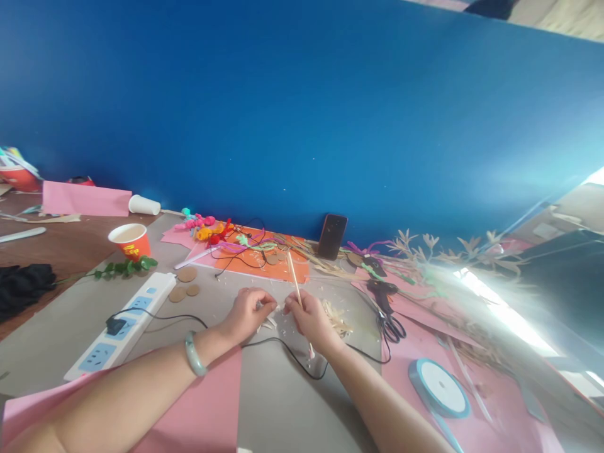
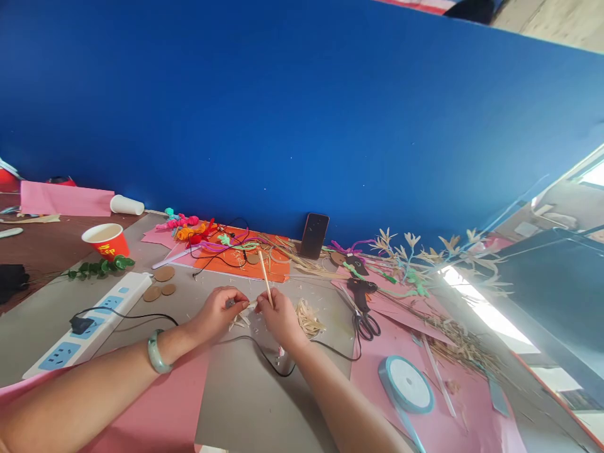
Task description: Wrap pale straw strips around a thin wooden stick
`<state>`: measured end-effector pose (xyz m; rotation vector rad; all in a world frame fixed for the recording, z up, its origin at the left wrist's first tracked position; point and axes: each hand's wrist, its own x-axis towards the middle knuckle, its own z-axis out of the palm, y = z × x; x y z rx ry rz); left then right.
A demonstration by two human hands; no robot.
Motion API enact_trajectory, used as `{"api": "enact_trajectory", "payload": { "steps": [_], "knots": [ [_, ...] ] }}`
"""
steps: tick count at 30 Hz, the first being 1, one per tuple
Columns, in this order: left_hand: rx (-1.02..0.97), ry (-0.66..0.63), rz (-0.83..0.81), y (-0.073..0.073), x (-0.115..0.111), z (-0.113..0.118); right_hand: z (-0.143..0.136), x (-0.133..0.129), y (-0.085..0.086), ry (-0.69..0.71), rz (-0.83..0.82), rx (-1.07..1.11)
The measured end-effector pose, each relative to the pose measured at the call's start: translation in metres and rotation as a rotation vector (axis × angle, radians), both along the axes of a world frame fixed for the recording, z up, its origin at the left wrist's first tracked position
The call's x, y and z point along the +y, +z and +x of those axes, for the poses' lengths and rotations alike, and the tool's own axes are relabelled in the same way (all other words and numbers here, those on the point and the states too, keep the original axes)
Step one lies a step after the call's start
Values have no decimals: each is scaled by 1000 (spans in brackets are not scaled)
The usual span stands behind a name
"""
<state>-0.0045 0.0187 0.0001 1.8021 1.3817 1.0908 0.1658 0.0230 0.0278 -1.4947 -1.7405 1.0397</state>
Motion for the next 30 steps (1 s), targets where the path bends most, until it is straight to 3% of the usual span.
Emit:
{"api": "enact_trajectory", "payload": {
  "steps": [8, 13, 21, 30],
  "knots": [
    [-205, -66, -82, 7, -9, 3, -6, -7, 1, -50, -161, 393],
    [-210, -139, -123, 10, -10, 3, -9, -10, -3, -79, -169, 394],
    [-49, -118, 17, 5, -5, 3, -7, -8, -7, -155, -129, 423],
    [-126, -141, -32, 8, -7, 4, -9, -11, 0, -79, -149, 428]
  ]
}}
